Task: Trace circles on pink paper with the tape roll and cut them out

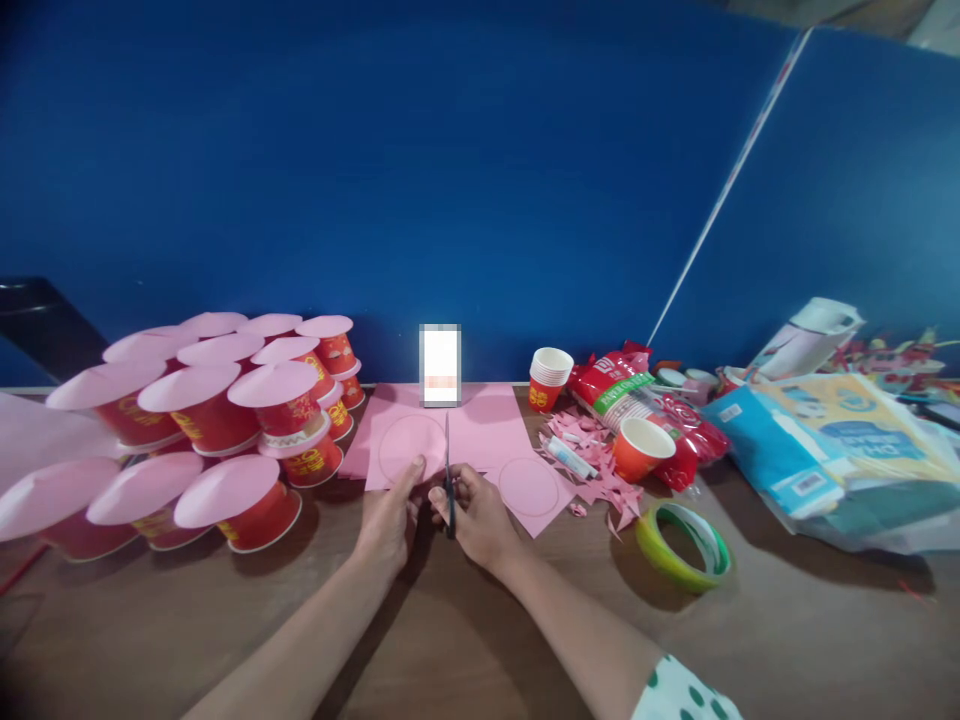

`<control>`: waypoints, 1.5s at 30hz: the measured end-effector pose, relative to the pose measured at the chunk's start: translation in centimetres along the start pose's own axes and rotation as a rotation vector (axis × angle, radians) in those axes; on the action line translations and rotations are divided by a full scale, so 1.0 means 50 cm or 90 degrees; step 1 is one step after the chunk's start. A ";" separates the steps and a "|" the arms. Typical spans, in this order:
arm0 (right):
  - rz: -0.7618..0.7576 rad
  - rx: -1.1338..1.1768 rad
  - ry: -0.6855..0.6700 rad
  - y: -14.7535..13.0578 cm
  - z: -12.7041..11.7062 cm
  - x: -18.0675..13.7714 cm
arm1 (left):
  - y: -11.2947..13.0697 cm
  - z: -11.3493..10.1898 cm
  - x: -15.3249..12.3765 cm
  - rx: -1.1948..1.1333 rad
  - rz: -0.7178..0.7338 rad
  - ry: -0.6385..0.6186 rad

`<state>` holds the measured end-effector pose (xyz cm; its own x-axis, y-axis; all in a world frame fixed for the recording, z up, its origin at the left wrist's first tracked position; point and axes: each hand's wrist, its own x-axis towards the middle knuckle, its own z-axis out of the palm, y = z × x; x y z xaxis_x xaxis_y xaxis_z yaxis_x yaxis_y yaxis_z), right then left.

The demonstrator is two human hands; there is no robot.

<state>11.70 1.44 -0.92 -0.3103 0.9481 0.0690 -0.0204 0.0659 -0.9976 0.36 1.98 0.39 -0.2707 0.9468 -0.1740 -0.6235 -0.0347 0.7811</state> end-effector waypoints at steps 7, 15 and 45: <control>0.002 -0.005 0.002 0.001 -0.001 0.001 | -0.007 -0.006 0.003 0.011 -0.015 -0.011; 0.003 -0.008 0.006 -0.001 0.000 0.001 | -0.006 -0.005 0.003 0.012 0.000 0.003; 0.003 -0.007 0.020 -0.001 0.001 0.004 | -0.003 -0.016 0.015 0.004 -0.062 0.027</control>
<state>11.57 1.59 -0.84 -0.2811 0.9576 0.0637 -0.0083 0.0640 -0.9979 -0.33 2.45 -0.36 -0.2397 0.9311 -0.2749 -0.6437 0.0596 0.7630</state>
